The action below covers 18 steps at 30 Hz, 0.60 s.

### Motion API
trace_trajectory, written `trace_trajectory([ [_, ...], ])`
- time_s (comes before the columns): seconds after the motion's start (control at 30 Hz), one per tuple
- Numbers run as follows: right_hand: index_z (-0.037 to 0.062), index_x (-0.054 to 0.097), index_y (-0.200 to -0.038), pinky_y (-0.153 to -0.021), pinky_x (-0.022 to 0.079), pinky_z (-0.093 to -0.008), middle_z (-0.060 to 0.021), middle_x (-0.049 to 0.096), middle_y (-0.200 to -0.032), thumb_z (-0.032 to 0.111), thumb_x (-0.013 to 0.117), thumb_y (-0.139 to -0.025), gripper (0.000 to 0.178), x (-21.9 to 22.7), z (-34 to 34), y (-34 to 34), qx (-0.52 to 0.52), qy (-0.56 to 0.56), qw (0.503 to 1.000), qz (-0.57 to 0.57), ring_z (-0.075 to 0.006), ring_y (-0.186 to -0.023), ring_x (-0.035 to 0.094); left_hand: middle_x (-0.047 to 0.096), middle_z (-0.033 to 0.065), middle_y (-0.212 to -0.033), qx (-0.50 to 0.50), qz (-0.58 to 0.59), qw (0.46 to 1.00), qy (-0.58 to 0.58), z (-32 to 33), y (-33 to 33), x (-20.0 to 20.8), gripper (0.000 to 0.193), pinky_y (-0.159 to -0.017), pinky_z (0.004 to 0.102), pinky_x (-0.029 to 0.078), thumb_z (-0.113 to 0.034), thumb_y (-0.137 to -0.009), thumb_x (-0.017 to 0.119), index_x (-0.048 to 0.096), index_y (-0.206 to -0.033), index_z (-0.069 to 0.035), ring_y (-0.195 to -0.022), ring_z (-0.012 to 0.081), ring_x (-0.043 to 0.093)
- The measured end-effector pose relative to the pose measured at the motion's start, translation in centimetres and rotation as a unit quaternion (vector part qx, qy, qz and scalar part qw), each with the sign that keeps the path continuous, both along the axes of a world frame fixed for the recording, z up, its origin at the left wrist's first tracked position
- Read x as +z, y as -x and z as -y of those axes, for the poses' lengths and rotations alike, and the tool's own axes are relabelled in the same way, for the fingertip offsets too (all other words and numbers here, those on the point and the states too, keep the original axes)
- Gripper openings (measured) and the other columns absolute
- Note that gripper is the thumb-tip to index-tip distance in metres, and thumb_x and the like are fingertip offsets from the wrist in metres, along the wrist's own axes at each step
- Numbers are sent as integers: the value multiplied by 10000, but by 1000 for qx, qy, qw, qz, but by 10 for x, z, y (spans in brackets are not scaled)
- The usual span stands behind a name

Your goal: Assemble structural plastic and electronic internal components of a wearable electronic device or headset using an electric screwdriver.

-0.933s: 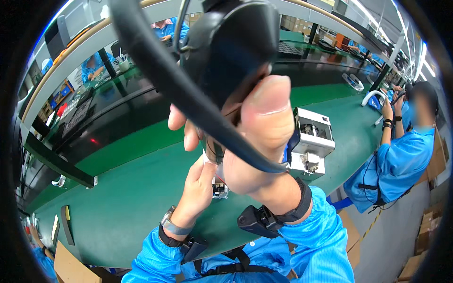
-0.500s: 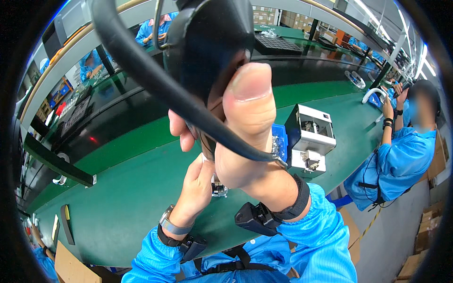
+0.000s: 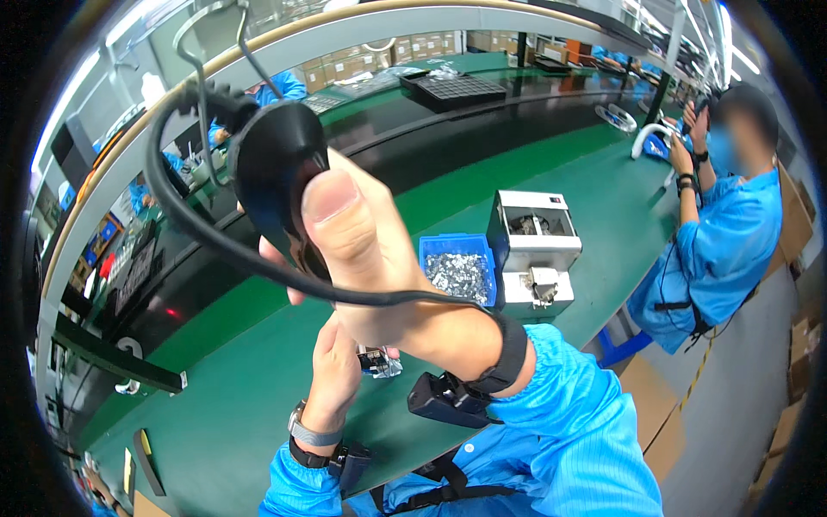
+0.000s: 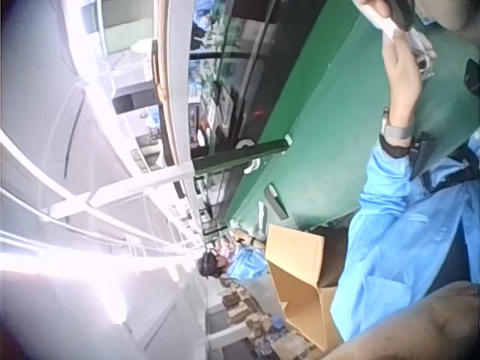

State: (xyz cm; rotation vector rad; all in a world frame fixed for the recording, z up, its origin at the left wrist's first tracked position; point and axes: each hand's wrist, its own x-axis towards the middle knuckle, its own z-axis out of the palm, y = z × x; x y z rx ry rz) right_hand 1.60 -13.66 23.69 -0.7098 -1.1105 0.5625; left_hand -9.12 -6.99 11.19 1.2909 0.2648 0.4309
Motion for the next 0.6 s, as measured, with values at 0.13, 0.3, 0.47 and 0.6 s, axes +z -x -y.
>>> trace_trajectory([
  [0.13,-38,532,-1158,-486,483,-257,-125,643,-812,768,328,-898,871,-2,45,-25,-146,-17,989,12,-145,-571,602,651,101,-833,-26,22,998,49,-2,-2,-5,318,-681,294,537,-185,-1033,384,512,-1240,20,-738,176,660],
  [0.3,-13,546,-1132,-497,468,-249,-118,632,-741,779,264,-915,868,-50,113,-96,-292,-5,956,-27,-143,-522,577,663,109,-837,-33,23,999,31,0,-1,4,301,-712,299,535,-150,-998,488,498,-1238,31,-753,190,667],
  [0.47,-11,524,-1142,-512,460,-239,-118,622,-779,822,316,-872,900,-90,156,-115,-422,-11,906,26,-141,-572,585,660,114,-815,23,6,1000,-19,7,-4,-1,317,-693,307,546,-154,-992,554,486,-1244,27,-742,195,668],
  [0.6,11,496,-1166,-546,458,-244,-127,614,-827,827,305,-869,890,-112,160,-122,-420,-9,906,56,-155,-600,576,666,118,-843,24,14,999,-32,7,-1,-2,330,-717,305,534,-149,-1003,544,470,-1270,31,-769,197,668],
])
